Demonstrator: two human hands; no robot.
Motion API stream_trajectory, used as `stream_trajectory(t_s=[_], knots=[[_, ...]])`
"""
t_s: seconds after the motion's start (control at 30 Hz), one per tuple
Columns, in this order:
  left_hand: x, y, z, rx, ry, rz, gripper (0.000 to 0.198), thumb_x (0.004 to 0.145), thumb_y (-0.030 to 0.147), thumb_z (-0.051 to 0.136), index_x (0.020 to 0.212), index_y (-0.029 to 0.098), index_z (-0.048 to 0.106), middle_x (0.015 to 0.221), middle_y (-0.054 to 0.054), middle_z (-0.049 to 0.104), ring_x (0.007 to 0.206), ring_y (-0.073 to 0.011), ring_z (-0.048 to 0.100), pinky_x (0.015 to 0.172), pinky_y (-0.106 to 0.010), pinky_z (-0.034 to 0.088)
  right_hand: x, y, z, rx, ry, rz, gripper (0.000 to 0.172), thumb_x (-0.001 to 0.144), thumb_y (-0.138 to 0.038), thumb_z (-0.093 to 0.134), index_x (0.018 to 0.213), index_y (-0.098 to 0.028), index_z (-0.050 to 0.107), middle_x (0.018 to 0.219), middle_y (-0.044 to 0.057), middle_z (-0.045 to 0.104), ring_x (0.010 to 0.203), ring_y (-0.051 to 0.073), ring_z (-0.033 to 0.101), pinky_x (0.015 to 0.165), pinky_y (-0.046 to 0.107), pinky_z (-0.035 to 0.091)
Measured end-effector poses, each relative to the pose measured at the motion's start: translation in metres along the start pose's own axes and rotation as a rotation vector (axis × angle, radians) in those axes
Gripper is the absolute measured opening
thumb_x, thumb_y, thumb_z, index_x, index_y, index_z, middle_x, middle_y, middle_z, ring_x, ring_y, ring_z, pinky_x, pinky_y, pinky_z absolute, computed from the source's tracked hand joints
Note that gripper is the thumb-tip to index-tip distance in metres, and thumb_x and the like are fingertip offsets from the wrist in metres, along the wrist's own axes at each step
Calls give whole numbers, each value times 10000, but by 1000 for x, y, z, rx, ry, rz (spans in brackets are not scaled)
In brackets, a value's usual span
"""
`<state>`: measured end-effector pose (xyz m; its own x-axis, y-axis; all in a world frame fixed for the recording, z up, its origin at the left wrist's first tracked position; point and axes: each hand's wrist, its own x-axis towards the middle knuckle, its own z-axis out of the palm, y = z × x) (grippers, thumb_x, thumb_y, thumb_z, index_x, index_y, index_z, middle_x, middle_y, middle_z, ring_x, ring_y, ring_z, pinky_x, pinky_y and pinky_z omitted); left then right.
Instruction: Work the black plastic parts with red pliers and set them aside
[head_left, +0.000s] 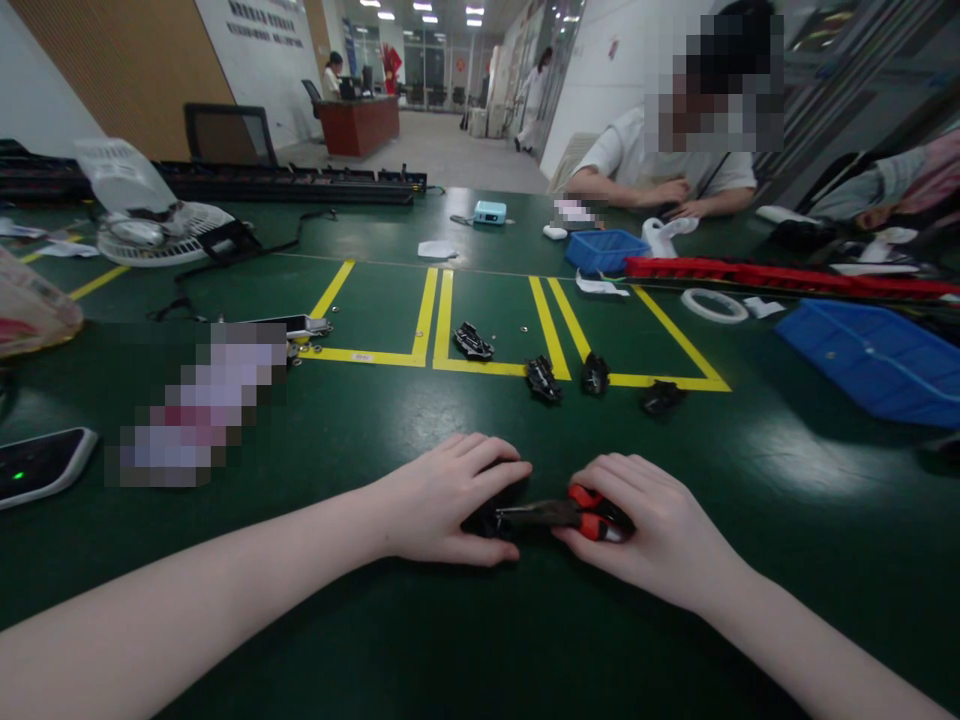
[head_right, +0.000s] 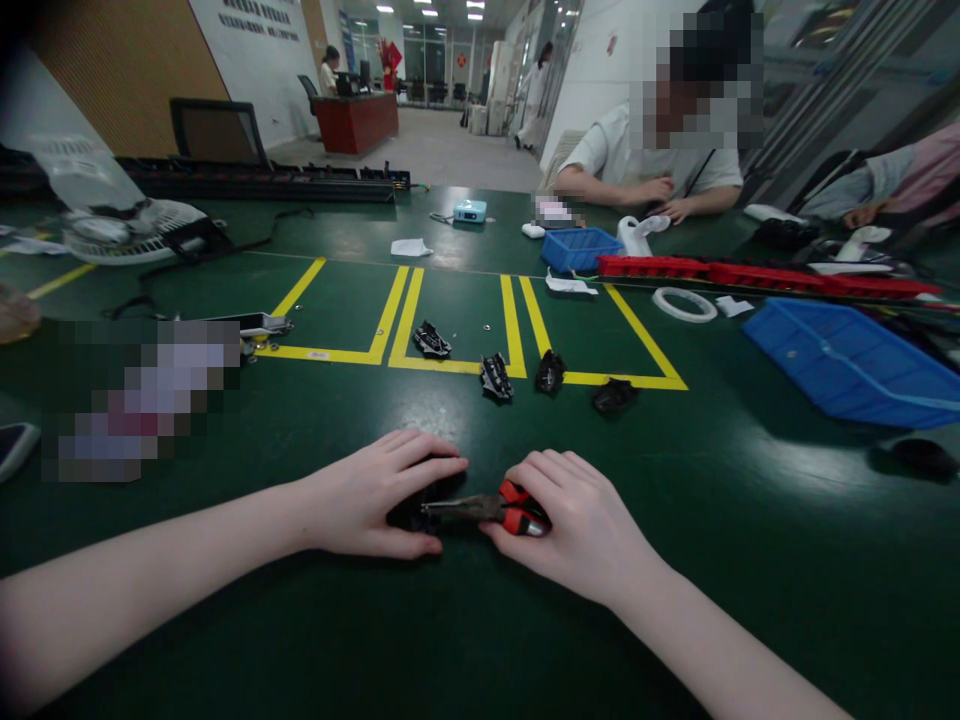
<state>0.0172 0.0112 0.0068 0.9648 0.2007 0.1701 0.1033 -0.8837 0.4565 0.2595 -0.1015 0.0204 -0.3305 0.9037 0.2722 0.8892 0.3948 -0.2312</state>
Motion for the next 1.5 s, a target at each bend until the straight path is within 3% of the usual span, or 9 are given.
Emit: stream_trajectory(t_s=[0.47, 0.83, 1.03, 1.5], knots=[[0, -1, 1, -5, 37, 18, 679, 870, 533, 651, 1382, 119, 483, 1341, -166, 556, 1195, -292, 549, 1014, -431, 475, 0, -4, -4, -111, 85, -99, 191, 822, -325, 669, 950, -198, 607, 838, 67, 684, 733, 203, 627, 644, 337, 469], [-2, 1, -4, -135, 118, -37, 604, 854, 574, 645, 1251, 122, 599, 1151, -114, 657, 1020, -242, 610, 884, -360, 499, -3, 0, -8, -174, 183, -118, 232, 839, -307, 667, 1014, -192, 566, 873, 79, 678, 770, 217, 638, 663, 366, 491], [-1, 3, -5, -97, 90, -65, 631, 837, 568, 670, 1287, 137, 573, 1221, -121, 624, 1088, -262, 581, 926, -381, 490, -4, 7, -2, -59, 164, -48, 213, 834, -324, 670, 987, -221, 564, 875, 59, 674, 772, 220, 633, 661, 371, 476], [-1, 1, 1, -19, 99, -28, 642, 828, 592, 663, 1266, 130, 579, 1190, -122, 621, 1049, -260, 580, 909, -379, 491, -4, 2, 4, -43, 153, -74, 269, 814, -331, 705, 1023, -197, 602, 932, 65, 693, 848, 211, 641, 727, 365, 492]])
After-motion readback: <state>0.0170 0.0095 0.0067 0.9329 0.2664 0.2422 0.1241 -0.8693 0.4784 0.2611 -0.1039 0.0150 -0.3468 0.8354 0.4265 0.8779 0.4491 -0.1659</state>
